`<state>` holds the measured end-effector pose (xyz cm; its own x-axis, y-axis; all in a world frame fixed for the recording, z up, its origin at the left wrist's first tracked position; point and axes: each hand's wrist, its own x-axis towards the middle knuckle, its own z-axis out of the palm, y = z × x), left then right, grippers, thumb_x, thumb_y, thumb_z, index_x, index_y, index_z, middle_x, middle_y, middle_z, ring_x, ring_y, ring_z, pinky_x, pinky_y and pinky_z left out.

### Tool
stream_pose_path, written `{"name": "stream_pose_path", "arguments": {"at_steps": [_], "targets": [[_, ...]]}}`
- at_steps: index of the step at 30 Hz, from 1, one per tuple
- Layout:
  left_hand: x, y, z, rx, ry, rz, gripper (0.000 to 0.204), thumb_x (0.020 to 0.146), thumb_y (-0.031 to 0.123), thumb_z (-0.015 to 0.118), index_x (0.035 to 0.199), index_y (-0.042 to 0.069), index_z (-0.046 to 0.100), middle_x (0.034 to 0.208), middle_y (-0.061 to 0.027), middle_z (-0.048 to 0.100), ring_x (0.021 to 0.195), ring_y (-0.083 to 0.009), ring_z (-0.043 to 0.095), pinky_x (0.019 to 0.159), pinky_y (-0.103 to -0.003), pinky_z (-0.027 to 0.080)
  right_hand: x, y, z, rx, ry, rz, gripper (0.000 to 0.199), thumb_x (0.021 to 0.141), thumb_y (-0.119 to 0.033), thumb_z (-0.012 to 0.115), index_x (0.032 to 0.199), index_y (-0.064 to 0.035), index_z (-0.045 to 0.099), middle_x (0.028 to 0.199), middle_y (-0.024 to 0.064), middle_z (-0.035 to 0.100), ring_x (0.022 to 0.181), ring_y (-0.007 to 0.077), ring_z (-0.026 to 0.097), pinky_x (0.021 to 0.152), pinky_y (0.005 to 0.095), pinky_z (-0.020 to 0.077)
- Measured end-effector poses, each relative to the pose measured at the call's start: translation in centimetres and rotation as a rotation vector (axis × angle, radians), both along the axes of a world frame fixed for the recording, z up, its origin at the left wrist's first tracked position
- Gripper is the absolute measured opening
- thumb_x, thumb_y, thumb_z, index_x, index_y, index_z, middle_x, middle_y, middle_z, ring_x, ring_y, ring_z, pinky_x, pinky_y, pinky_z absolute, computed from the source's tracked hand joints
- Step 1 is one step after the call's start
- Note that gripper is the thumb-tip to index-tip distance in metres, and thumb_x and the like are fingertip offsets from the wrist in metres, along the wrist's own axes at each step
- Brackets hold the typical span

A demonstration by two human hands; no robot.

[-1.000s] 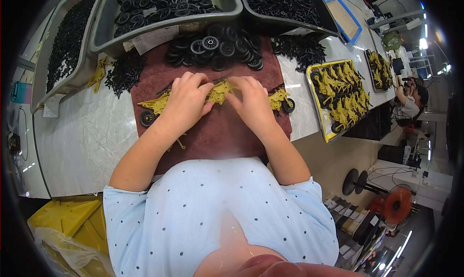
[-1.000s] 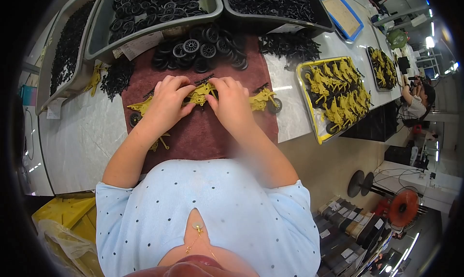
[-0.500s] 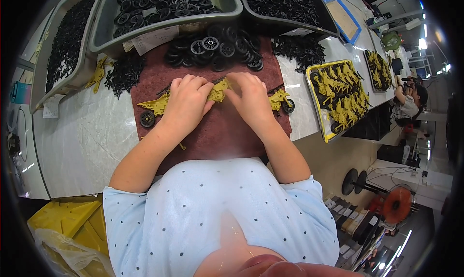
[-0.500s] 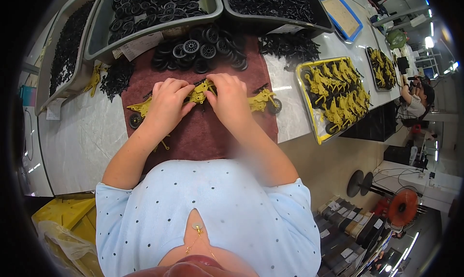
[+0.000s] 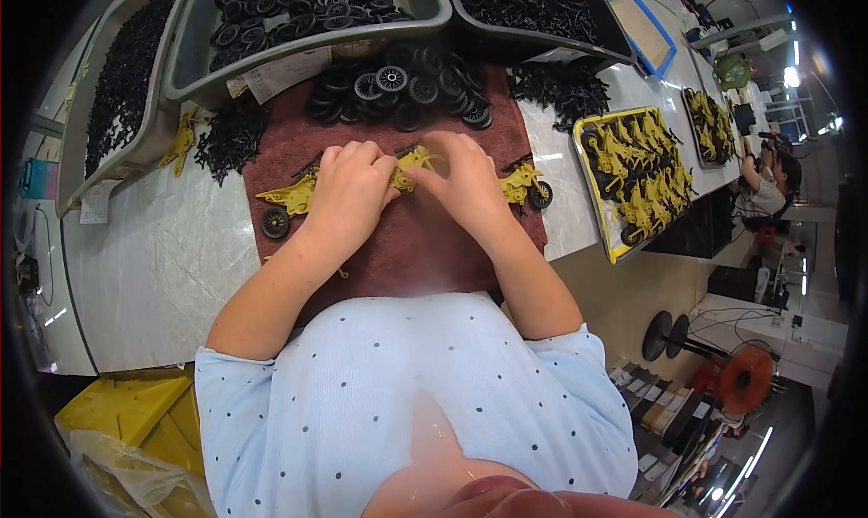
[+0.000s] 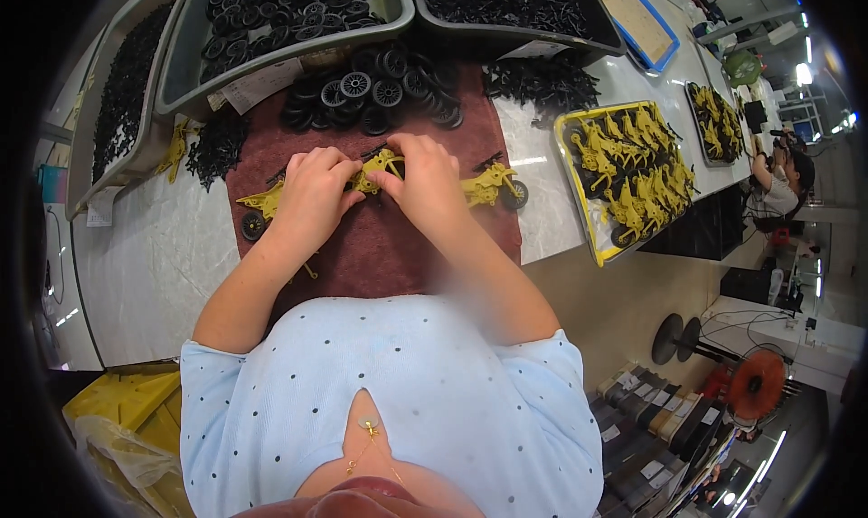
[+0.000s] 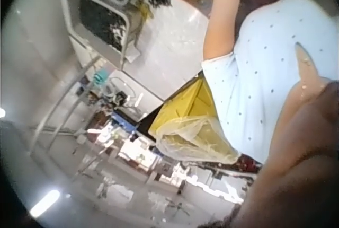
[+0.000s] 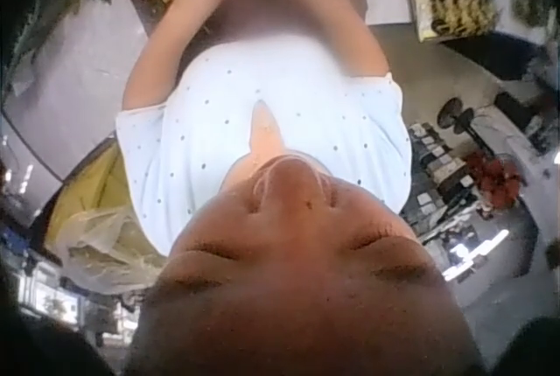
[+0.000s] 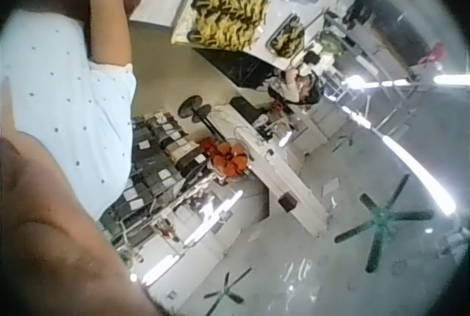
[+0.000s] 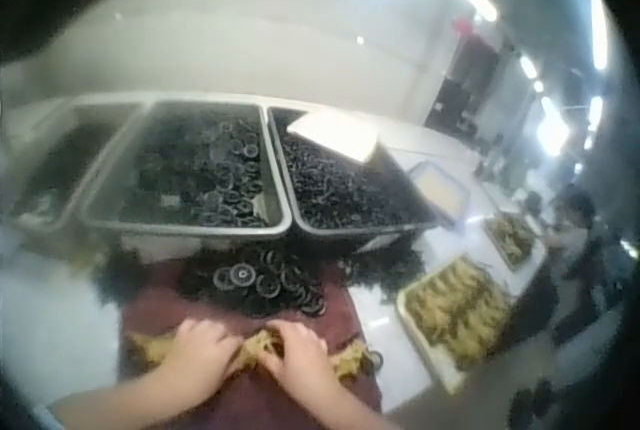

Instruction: The person assembles toy motorcycles by attaching handlebars and wheels to frames by hand, arranges the finished motorcycles on a tray, and reaches into a large bin to take out more toy frames.

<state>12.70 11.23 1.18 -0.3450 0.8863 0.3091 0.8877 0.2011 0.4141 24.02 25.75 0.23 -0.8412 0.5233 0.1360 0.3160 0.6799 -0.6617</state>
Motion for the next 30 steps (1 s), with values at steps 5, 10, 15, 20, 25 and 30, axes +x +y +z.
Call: {"name": "stream_pose_path", "arguments": {"at_steps": [5, 10, 15, 20, 25, 30], "targets": [[0.4, 0.2, 0.2, -0.069, -0.022, 0.055, 0.035, 0.064, 0.01, 0.079, 0.097, 0.004, 0.068, 0.091, -0.0057, 0.061, 0.093, -0.0245, 0.056, 0.084, -0.038, 0.04, -0.2, -1.0, 0.8, 0.121, -0.1, -0.052, 0.06, 0.068, -0.035, 0.082, 0.11, -0.002, 0.055, 0.102, 0.0133, 0.062, 0.098, 0.032, 0.058, 0.081, 0.0455, 0.0446], [0.5, 0.8, -0.1, -0.086, -0.062, 0.088, 0.028, 0.062, 0.011, 0.078, 0.087, 0.004, 0.067, 0.086, -0.0063, 0.06, 0.089, -0.0262, 0.056, 0.079, -0.04, 0.04, -1.4, -1.4, 2.1, 0.19, -0.39, -0.011, 0.058, 0.068, -0.031, 0.082, 0.104, 0.0022, 0.052, 0.103, 0.0157, 0.06, 0.1, 0.0332, 0.057, 0.081, 0.0482, 0.0449], [0.3, 1.7, 0.1, -0.059, 0.023, 0.051, 0.017, 0.061, 0.01, 0.074, 0.072, 0.006, 0.062, 0.078, -0.0062, 0.058, 0.082, -0.0244, 0.057, 0.073, -0.039, 0.039, -3.3, -1.7, 3.4, 0.127, -0.594, -0.028, 0.057, 0.073, -0.028, 0.078, 0.109, 0.0047, 0.05, 0.11, 0.0175, 0.057, 0.106, 0.0327, 0.054, 0.084, 0.0518, 0.0449], [1.0, 1.9, -0.3, -0.049, 0.089, 0.112, 0.018, 0.061, 0.009, 0.074, 0.073, 0.005, 0.061, 0.08, -0.0063, 0.058, 0.082, -0.0239, 0.057, 0.073, -0.038, 0.039, -2.9, -2.7, 2.5, 0.243, -0.584, -0.075, 0.058, 0.075, -0.033, 0.076, 0.11, 0.0057, 0.051, 0.111, 0.0179, 0.056, 0.105, 0.0331, 0.053, 0.084, 0.0522, 0.0455], [0.2, 2.1, 0.4, -0.15, -0.009, 0.12, 0.024, 0.067, 0.011, 0.077, 0.085, 0.003, 0.064, 0.086, -0.0082, 0.06, 0.087, -0.0281, 0.059, 0.075, -0.041, 0.041, -2.5, -0.2, 2.8, 0.149, -0.582, -0.016, 0.059, 0.076, -0.037, 0.075, 0.109, 0.0072, 0.054, 0.112, 0.0197, 0.058, 0.11, 0.0318, 0.054, 0.087, 0.0485, 0.0467], [-0.3, 1.0, 0.0, -0.188, -0.213, 0.119, 0.04, 0.068, 0.014, 0.08, 0.104, 0.001, 0.067, 0.1, -0.012, 0.065, 0.094, -0.0287, 0.063, 0.082, -0.039, 0.048, 0.3, 1.2, 1.6, -0.456, -0.134, -0.105, 0.048, 0.089, -0.028, 0.067, 0.121, 0.0048, 0.053, 0.106, 0.0138, 0.063, 0.097, 0.0202, 0.062, 0.088, 0.0318, 0.0479]]}}
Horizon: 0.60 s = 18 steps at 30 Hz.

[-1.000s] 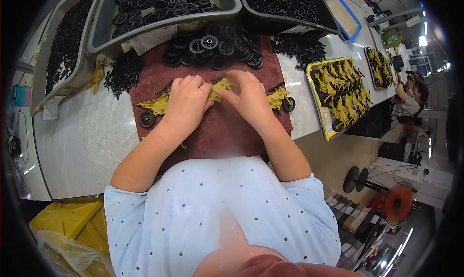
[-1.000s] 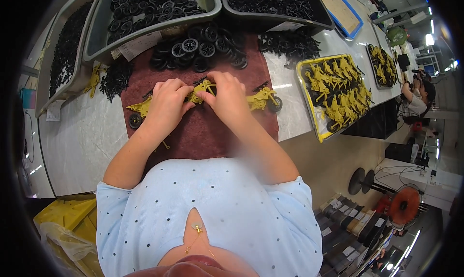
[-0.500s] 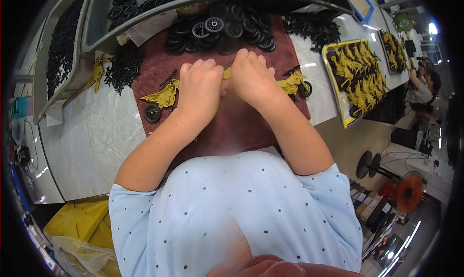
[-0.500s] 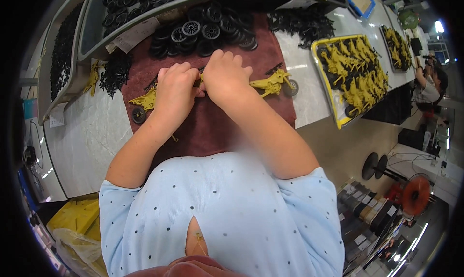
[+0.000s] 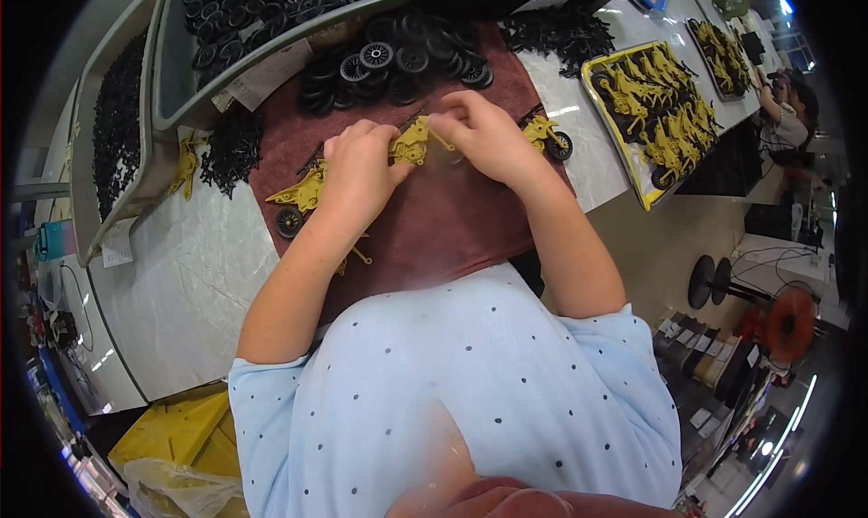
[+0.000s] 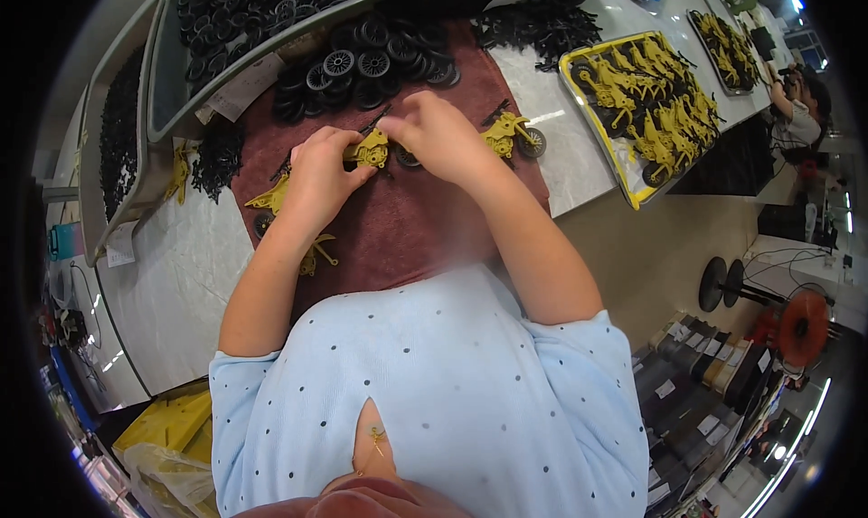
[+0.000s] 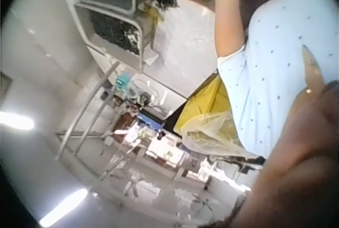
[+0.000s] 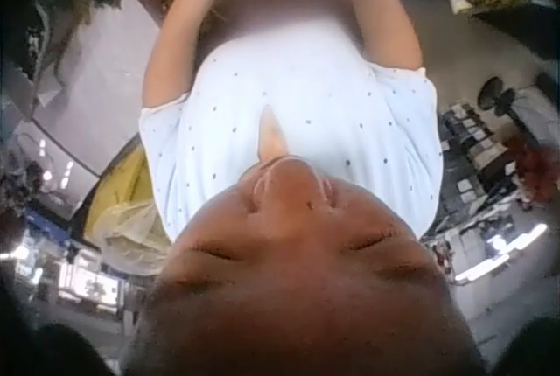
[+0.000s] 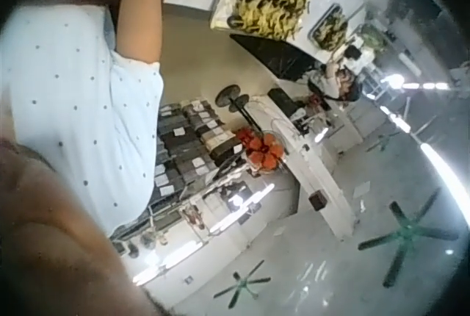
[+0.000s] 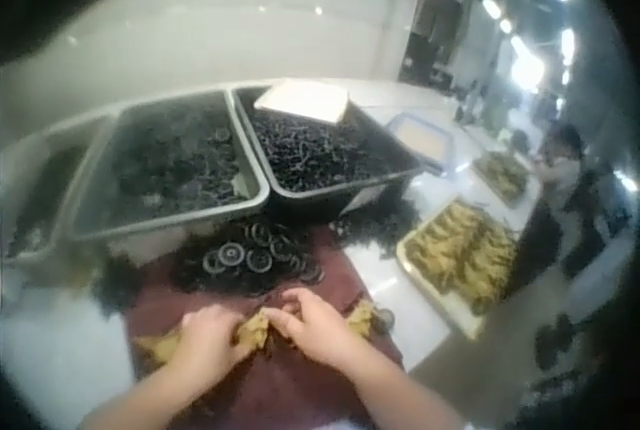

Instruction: The person assembles toy motorcycles by attaching handlebars and wheels to frames by hand, arranges the finished motorcycles on a tray, and reaches into a large bin to take out more toy frames.

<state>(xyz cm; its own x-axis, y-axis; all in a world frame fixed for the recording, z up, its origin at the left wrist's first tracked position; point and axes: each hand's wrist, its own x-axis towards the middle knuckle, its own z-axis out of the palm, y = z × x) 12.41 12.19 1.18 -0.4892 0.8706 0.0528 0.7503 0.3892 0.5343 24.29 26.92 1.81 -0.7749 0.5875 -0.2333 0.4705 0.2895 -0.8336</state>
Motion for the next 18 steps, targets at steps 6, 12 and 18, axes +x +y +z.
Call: {"name": "stream_pose_path", "arguments": {"at_steps": [6, 12, 18], "targets": [[-0.1, -0.1, 2.9, 0.046, -0.516, 0.078, 0.037, 0.073, 0.016, 0.077, 0.103, -0.002, 0.066, 0.102, -0.0135, 0.068, 0.092, -0.0208, 0.065, 0.081, -0.034, 0.051, 2.7, -1.7, -0.6, -0.16, 0.476, -0.348, 0.035, 0.097, -0.023, 0.057, 0.122, 0.0014, 0.053, 0.106, 0.0073, 0.062, 0.097, 0.0137, 0.06, 0.086, 0.0261, 0.0477], [1.9, -0.2, 3.2, 0.39, -0.878, 0.152, 0.04, 0.079, 0.011, 0.076, 0.11, -0.007, 0.058, 0.1, -0.0101, 0.066, 0.089, -0.012, 0.063, 0.077, -0.025, 0.051, 3.8, -5.0, 2.8, -0.528, 0.643, -0.242, 0.039, 0.092, -0.016, 0.064, 0.123, 0.0023, 0.05, 0.109, 0.0087, 0.062, 0.098, 0.0131, 0.06, 0.086, 0.0253, 0.0486], [4.9, -1.1, 2.3, 0.698, -0.962, 0.128, 0.048, 0.083, 0.002, 0.071, 0.121, -0.001, 0.042, 0.113, -0.0091, 0.053, 0.102, -0.013, 0.056, 0.083, -0.023, 0.05, 2.7, -6.8, 1.9, -0.42, 0.755, -0.199, 0.028, 0.085, -0.012, 0.072, 0.107, 0.0007, 0.061, 0.104, 0.0069, 0.064, 0.092, 0.0127, 0.061, 0.081, 0.0264, 0.0508]]}}
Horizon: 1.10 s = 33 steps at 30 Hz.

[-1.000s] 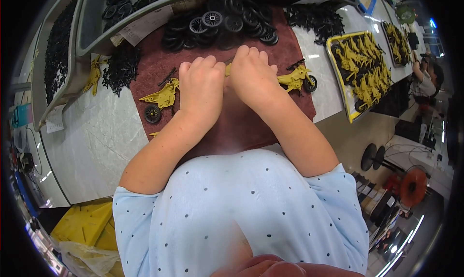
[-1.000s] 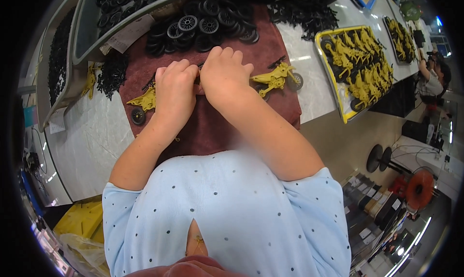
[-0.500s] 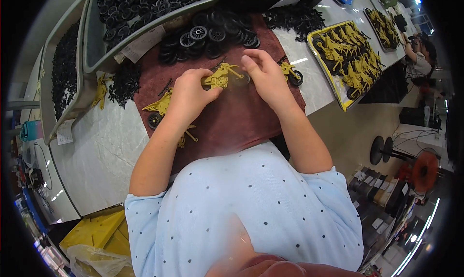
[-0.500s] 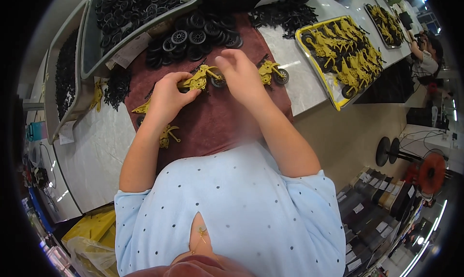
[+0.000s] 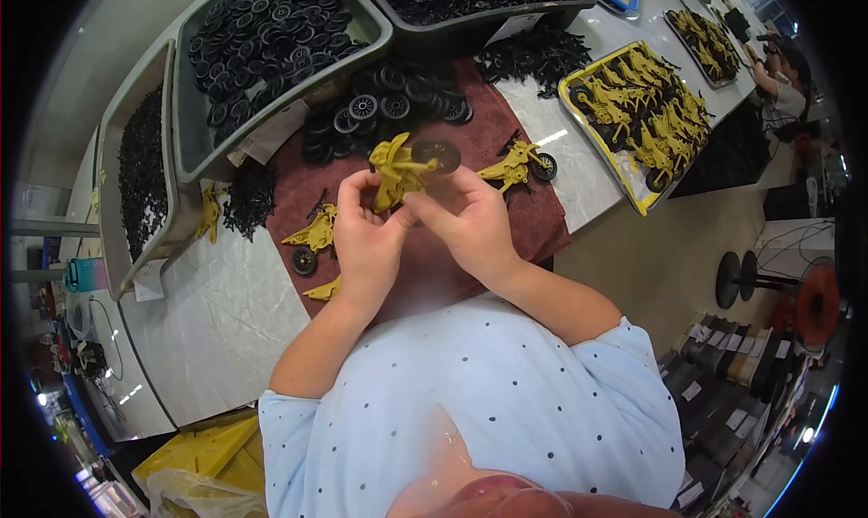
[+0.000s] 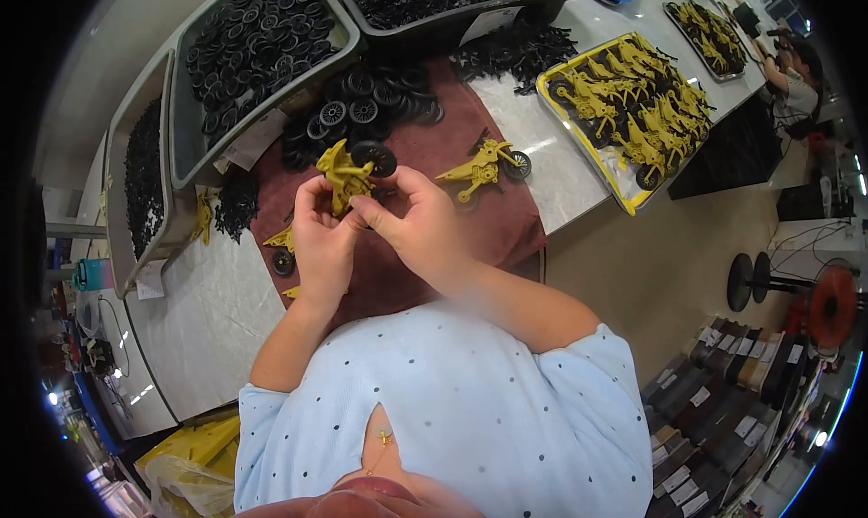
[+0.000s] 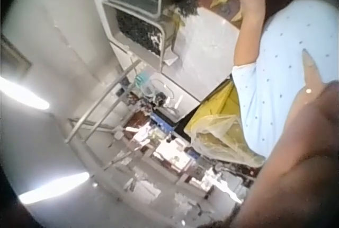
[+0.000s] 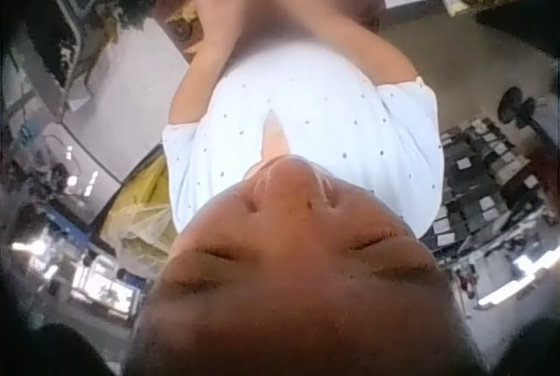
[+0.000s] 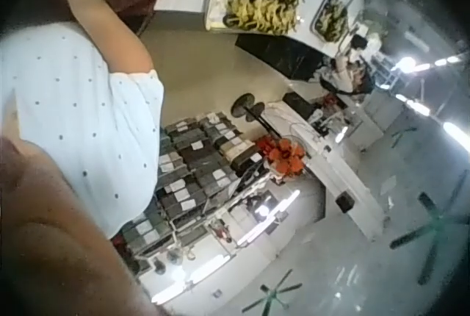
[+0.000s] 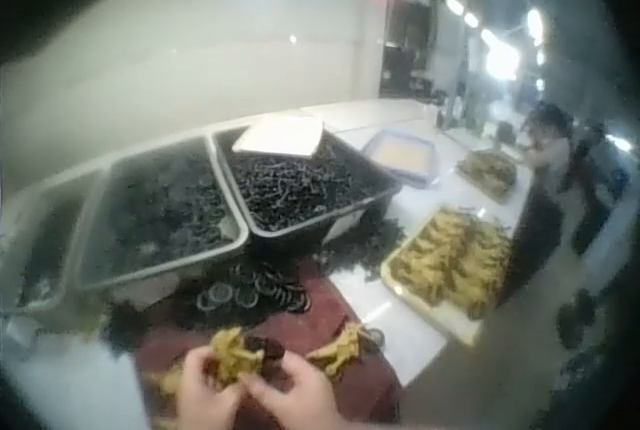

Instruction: The person assembles toy motorcycles by attaching handlebars and wheels to frames by hand, arranges the finished motorcycles on a tray, and reaches into a large bin to take out more toy frames.

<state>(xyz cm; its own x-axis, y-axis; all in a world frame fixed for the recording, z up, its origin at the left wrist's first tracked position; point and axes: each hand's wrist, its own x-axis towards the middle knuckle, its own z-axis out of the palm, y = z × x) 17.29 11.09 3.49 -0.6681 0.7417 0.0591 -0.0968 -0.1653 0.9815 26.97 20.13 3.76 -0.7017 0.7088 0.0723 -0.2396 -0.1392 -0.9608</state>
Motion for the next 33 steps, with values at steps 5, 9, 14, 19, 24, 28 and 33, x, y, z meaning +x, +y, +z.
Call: {"name": "stream_pose_path", "arguments": {"at_steps": [5, 9, 14, 19, 24, 28, 33], "targets": [[-0.9, -0.9, 1.3, -0.104, -0.065, -0.195, 0.06, 0.081, 0.001, 0.072, 0.13, 0.0, 0.037, 0.126, -0.0117, 0.05, 0.117, -0.0179, 0.051, 0.098, -0.03, 0.043, 0.4, 0.6, -0.1, 0.44, -0.094, -0.063, 0.028, 0.083, -0.006, 0.07, 0.109, -0.0002, 0.061, 0.101, 0.0075, 0.062, 0.092, 0.0149, 0.061, 0.079, 0.0266, 0.0502], [-2.3, -1.5, 1.6, 0.142, -0.276, -0.238, 0.062, 0.081, 0.003, 0.073, 0.134, 0.003, 0.041, 0.137, -0.0123, 0.046, 0.122, -0.0203, 0.049, 0.1, -0.032, 0.042, 0.9, 0.7, 0.9, 0.443, -0.123, 0.051, 0.026, 0.082, -0.004, 0.071, 0.107, -0.0001, 0.063, 0.1, 0.0072, 0.058, 0.092, 0.0147, 0.06, 0.075, 0.0257, 0.05], [-2.7, -1.9, 1.2, 0.268, -0.374, -0.285, 0.042, 0.081, 0.009, 0.075, 0.117, 0.002, 0.055, 0.119, -0.0097, 0.057, 0.112, -0.0197, 0.055, 0.098, -0.033, 0.045, 0.9, 0.4, 1.3, 0.516, -0.099, 0.07, 0.026, 0.08, -0.005, 0.073, 0.103, -0.0013, 0.063, 0.1, 0.0071, 0.059, 0.09, 0.0155, 0.059, 0.073, 0.0269, 0.05], [-1.0, -1.9, 1.4, 0.318, -0.457, -0.215, 0.042, 0.08, 0.011, 0.076, 0.116, 0.004, 0.055, 0.117, -0.0095, 0.056, 0.111, -0.0204, 0.054, 0.098, -0.034, 0.045, 0.6, -0.1, 0.6, 0.585, -0.046, -0.045, 0.031, 0.076, -0.014, 0.078, 0.102, -0.0037, 0.063, 0.1, 0.0085, 0.062, 0.089, 0.022, 0.062, 0.077, 0.0314, 0.051], [0.0, -2.2, 1.8, 0.337, -0.354, -0.174, 0.04, 0.079, 0.016, 0.077, 0.112, 0.007, 0.056, 0.117, -0.0091, 0.056, 0.113, -0.0206, 0.052, 0.099, -0.035, 0.044, 0.4, -0.5, 0.3, 0.53, -0.004, -0.102, 0.026, 0.072, -0.015, 0.081, 0.092, -0.0078, 0.065, 0.091, 0.0039, 0.063, 0.085, 0.0216, 0.058, 0.072, 0.0317, 0.0466], [0.3, -2.4, 2.0, 0.319, -0.313, -0.176, 0.039, 0.079, 0.018, 0.076, 0.111, 0.007, 0.056, 0.114, -0.0085, 0.057, 0.11, -0.0201, 0.052, 0.097, -0.035, 0.044, 0.9, -0.3, 0.6, 0.612, 0.015, -0.078, 0.024, 0.079, -0.013, 0.077, 0.095, -0.0025, 0.063, 0.091, 0.0065, 0.061, 0.083, 0.017, 0.056, 0.072, 0.0277, 0.0453], [0.5, -2.2, 1.8, 0.351, -0.202, -0.169, 0.037, 0.079, 0.021, 0.077, 0.108, 0.006, 0.057, 0.109, -0.0079, 0.057, 0.105, -0.02, 0.051, 0.093, -0.034, 0.042, 1.1, -0.2, 1.0, 0.625, 0.014, -0.07, 0.022, 0.076, -0.01, 0.078, 0.091, -0.0033, 0.065, 0.086, 0.0059, 0.06, 0.08, 0.0174, 0.057, 0.071, 0.0273, 0.045]]}}
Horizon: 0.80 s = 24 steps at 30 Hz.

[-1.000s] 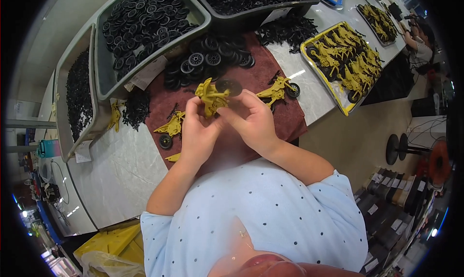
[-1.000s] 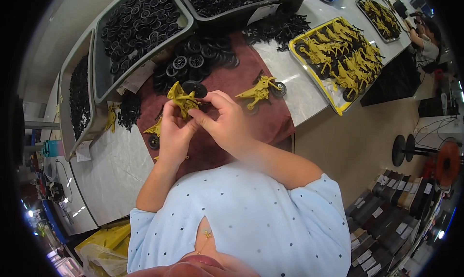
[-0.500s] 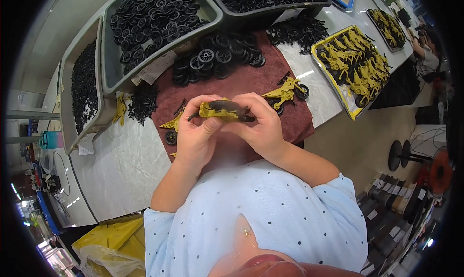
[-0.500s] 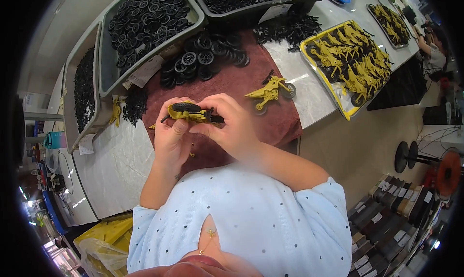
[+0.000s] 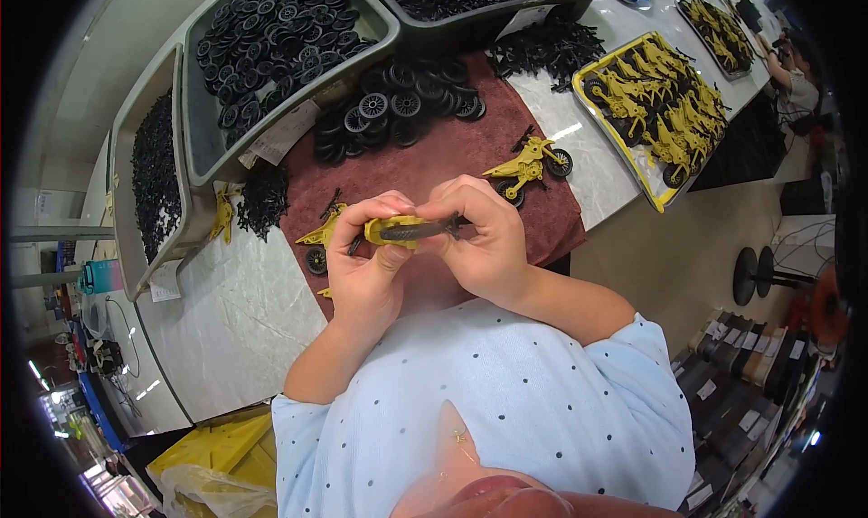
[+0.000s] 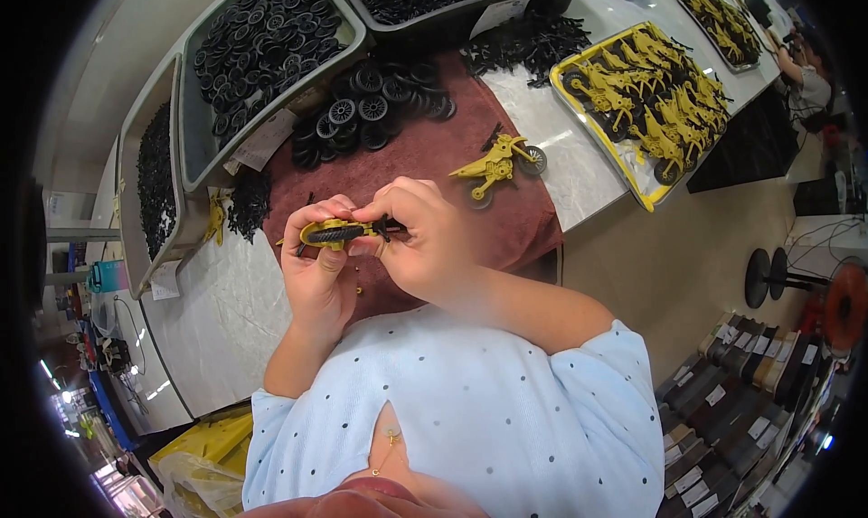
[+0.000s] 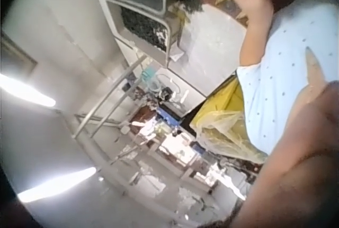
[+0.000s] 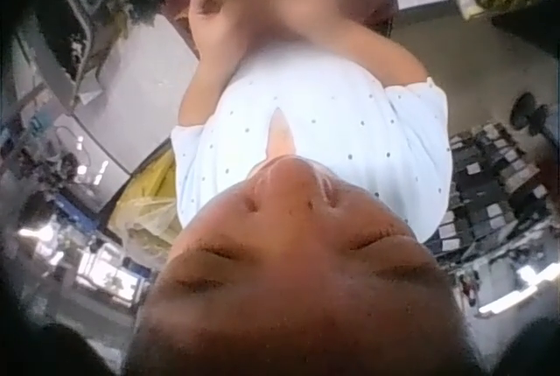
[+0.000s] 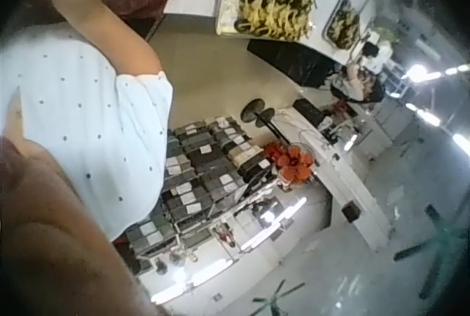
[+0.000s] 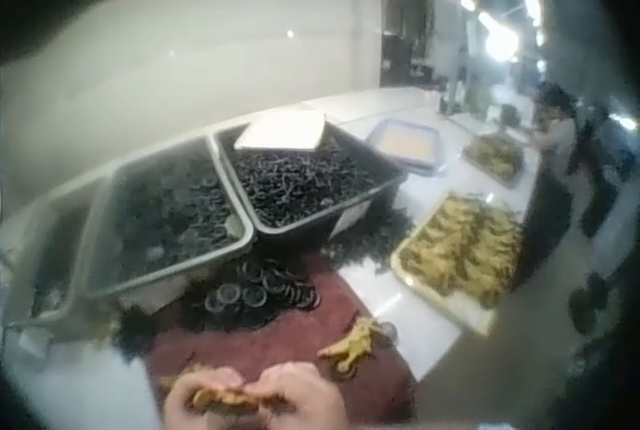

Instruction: The person assembles toy motorcycles by attaching handlebars and wheels to frames by hand, arranges the finished motorcycles on a tray, and reaches into a large bin to take out more toy frames.

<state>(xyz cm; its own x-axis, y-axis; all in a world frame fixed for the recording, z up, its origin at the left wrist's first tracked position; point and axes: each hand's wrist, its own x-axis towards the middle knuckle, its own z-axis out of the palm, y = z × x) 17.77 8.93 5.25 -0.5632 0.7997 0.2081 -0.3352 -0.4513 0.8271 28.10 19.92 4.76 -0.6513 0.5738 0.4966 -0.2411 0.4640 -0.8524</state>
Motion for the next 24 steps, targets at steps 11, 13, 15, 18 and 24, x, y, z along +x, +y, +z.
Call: {"name": "stream_pose_path", "arguments": {"at_steps": [11, 13, 15, 18, 24], "targets": [[-0.9, 0.0, 0.6, -0.073, -0.174, 0.03, 0.04, 0.087, 0.02, 0.07, 0.118, 0.002, 0.051, 0.114, -0.0119, 0.059, 0.105, -0.0225, 0.059, 0.091, -0.036, 0.049, 0.0, 0.8, 1.5, -0.198, -0.027, 0.129, 0.021, 0.076, -0.013, 0.076, 0.095, -0.0072, 0.068, 0.09, 0.0052, 0.065, 0.082, 0.0227, 0.06, 0.075, 0.0325, 0.0485], [-1.5, -0.2, 0.4, -0.062, -0.213, -0.025, 0.04, 0.093, 0.019, 0.063, 0.124, 0.002, 0.045, 0.115, -0.0139, 0.058, 0.103, -0.0237, 0.061, 0.089, -0.038, 0.052, 0.1, 1.1, 1.2, -0.196, 0.054, 0.142, 0.021, 0.078, -0.013, 0.075, 0.097, -0.0071, 0.068, 0.092, 0.0056, 0.066, 0.081, 0.0227, 0.061, 0.075, 0.0326, 0.0492], [-1.4, -0.3, 0.6, -0.084, -0.268, -0.057, 0.043, 0.093, 0.019, 0.063, 0.126, 0.003, 0.043, 0.116, -0.0142, 0.058, 0.104, -0.0236, 0.061, 0.09, -0.038, 0.052, 0.4, 2.3, 0.1, 0.194, 0.041, 0.139, 0.021, 0.08, -0.01, 0.072, 0.099, -0.0066, 0.066, 0.096, 0.0061, 0.066, 0.079, 0.0229, 0.061, 0.075, 0.0336, 0.0483], [-1.6, -0.4, 1.0, -0.116, -0.402, -0.137, 0.048, 0.091, 0.015, 0.065, 0.13, 0.004, 0.038, 0.117, -0.0144, 0.057, 0.105, -0.0231, 0.06, 0.091, -0.037, 0.051, 0.5, 2.4, 0.2, 0.324, 0.064, 0.075, 0.022, 0.079, -0.008, 0.071, 0.1, -0.0068, 0.064, 0.094, 0.0059, 0.066, 0.08, 0.0232, 0.061, 0.075, 0.0355, 0.0468], [-2.3, -0.7, 1.2, -0.354, -0.433, -0.3, 0.06, 0.085, 0.008, 0.071, 0.133, 0.005, 0.035, 0.113, -0.0094, 0.058, 0.103, -0.0188, 0.059, 0.093, -0.035, 0.047, 0.3, 2.5, 0.5, 0.506, 0.109, 0.06, 0.021, 0.076, -0.001, 0.073, 0.096, -0.0005, 0.066, 0.085, 0.0076, 0.064, 0.074, 0.0217, 0.06, 0.069, 0.0346, 0.0456]]}}
